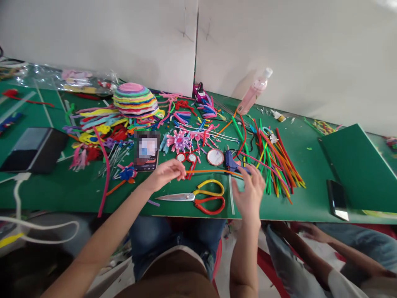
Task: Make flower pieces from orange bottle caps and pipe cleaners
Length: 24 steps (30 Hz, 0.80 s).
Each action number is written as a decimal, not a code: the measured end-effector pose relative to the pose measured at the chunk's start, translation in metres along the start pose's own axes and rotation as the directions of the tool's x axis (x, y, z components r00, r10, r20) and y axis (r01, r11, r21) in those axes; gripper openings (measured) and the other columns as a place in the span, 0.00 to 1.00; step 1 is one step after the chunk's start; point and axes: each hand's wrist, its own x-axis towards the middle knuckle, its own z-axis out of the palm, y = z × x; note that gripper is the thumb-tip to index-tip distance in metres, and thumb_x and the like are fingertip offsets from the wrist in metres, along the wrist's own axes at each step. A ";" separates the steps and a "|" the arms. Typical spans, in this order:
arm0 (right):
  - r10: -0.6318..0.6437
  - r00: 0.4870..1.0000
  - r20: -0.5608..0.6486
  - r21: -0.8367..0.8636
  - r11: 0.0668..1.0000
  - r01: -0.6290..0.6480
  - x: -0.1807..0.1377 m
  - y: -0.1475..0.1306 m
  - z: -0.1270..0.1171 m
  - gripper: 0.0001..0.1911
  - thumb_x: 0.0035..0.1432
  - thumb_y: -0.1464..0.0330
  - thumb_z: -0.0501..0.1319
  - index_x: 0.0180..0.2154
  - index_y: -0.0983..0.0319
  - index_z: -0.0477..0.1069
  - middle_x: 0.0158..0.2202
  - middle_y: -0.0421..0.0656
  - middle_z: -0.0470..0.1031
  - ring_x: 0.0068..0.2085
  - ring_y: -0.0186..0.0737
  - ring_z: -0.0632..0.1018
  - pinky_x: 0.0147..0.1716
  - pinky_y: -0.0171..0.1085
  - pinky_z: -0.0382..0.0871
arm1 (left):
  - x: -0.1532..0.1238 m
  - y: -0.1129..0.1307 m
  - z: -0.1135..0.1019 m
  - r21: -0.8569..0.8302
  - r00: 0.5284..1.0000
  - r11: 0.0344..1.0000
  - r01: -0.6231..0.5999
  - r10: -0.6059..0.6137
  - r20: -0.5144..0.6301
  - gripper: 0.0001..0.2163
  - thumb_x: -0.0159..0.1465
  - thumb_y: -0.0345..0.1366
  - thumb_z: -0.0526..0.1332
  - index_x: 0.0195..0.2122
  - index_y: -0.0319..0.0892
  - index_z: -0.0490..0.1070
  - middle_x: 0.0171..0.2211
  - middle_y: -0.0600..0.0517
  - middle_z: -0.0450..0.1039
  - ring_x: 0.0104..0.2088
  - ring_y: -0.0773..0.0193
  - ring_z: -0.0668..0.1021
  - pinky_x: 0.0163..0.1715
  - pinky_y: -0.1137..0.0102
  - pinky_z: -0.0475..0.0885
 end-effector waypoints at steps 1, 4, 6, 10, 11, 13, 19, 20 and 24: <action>-0.122 0.991 0.057 0.121 0.986 0.115 0.005 -0.015 0.003 0.20 0.56 0.66 0.61 0.51 0.55 0.68 0.53 0.49 0.71 0.57 0.53 0.69 0.55 0.54 0.61 | -0.001 -0.001 0.001 0.049 0.999 0.999 0.024 -0.026 0.040 0.08 0.57 0.35 0.66 0.36 0.39 0.73 0.30 0.49 0.76 0.31 0.66 0.77 0.30 0.73 0.70; -0.423 0.858 0.291 0.336 0.885 0.323 0.021 -0.050 0.023 0.16 0.59 0.66 0.59 0.50 0.55 0.69 0.48 0.46 0.75 0.54 0.48 0.73 0.58 0.53 0.59 | -0.003 0.000 0.004 0.141 0.994 0.989 0.038 -0.052 0.100 0.07 0.58 0.36 0.66 0.34 0.39 0.73 0.29 0.49 0.76 0.32 0.65 0.78 0.34 0.70 0.72; -0.497 0.799 0.338 0.433 0.836 0.337 0.032 -0.063 0.037 0.10 0.63 0.67 0.56 0.45 0.57 0.71 0.41 0.45 0.78 0.45 0.43 0.77 0.54 0.49 0.64 | -0.004 0.003 0.005 0.163 0.993 0.987 0.000 -0.020 0.119 0.07 0.58 0.36 0.66 0.35 0.39 0.72 0.31 0.49 0.77 0.33 0.64 0.78 0.36 0.69 0.72; -0.555 0.767 0.321 0.621 0.735 0.272 0.054 -0.073 0.052 0.11 0.66 0.69 0.51 0.41 0.61 0.71 0.34 0.44 0.76 0.34 0.35 0.76 0.35 0.34 0.71 | -0.011 0.010 -0.004 0.249 0.995 0.966 -0.072 0.052 0.086 0.11 0.61 0.39 0.62 0.41 0.39 0.71 0.39 0.45 0.77 0.41 0.60 0.78 0.41 0.66 0.72; -0.567 0.762 0.313 0.631 0.724 0.279 0.060 -0.075 0.053 0.11 0.66 0.68 0.51 0.41 0.61 0.71 0.34 0.44 0.75 0.35 0.35 0.76 0.34 0.34 0.70 | -0.013 0.013 -0.010 0.315 0.996 0.945 -0.084 0.077 0.034 0.12 0.62 0.41 0.61 0.43 0.40 0.71 0.41 0.45 0.77 0.43 0.59 0.78 0.41 0.66 0.72; -0.592 0.755 0.284 0.633 0.707 0.316 0.068 -0.078 0.056 0.10 0.65 0.67 0.52 0.41 0.60 0.72 0.35 0.44 0.74 0.36 0.36 0.76 0.35 0.34 0.70 | -0.018 0.020 -0.027 0.537 0.966 0.839 -0.087 0.202 -0.159 0.13 0.64 0.42 0.57 0.46 0.41 0.71 0.45 0.45 0.75 0.46 0.57 0.76 0.43 0.64 0.72; -0.595 0.788 0.155 0.611 0.685 0.397 0.072 -0.076 0.091 0.11 0.65 0.70 0.52 0.42 0.60 0.73 0.39 0.47 0.74 0.40 0.38 0.76 0.39 0.38 0.72 | -0.026 0.043 -0.074 0.906 0.752 -0.034 0.422 0.572 -0.329 0.15 0.64 0.32 0.51 0.44 0.41 0.76 0.55 0.38 0.66 0.56 0.41 0.65 0.52 0.46 0.61; -0.596 0.789 0.146 0.583 0.697 0.418 0.070 -0.074 0.096 0.11 0.64 0.71 0.52 0.42 0.61 0.73 0.39 0.47 0.74 0.41 0.39 0.75 0.39 0.38 0.72 | -0.026 0.045 -0.076 0.880 0.775 -0.122 0.459 0.539 -0.330 0.16 0.63 0.31 0.51 0.47 0.42 0.75 0.58 0.38 0.61 0.57 0.39 0.62 0.50 0.44 0.61; -0.611 0.775 0.161 0.509 0.724 0.465 0.063 -0.068 0.107 0.11 0.63 0.72 0.53 0.41 0.61 0.74 0.38 0.47 0.75 0.40 0.39 0.75 0.38 0.37 0.72 | -0.023 0.048 -0.075 0.836 0.826 -0.273 0.476 0.465 -0.319 0.17 0.62 0.29 0.53 0.49 0.48 0.75 0.64 0.41 0.52 0.59 0.37 0.59 0.48 0.42 0.61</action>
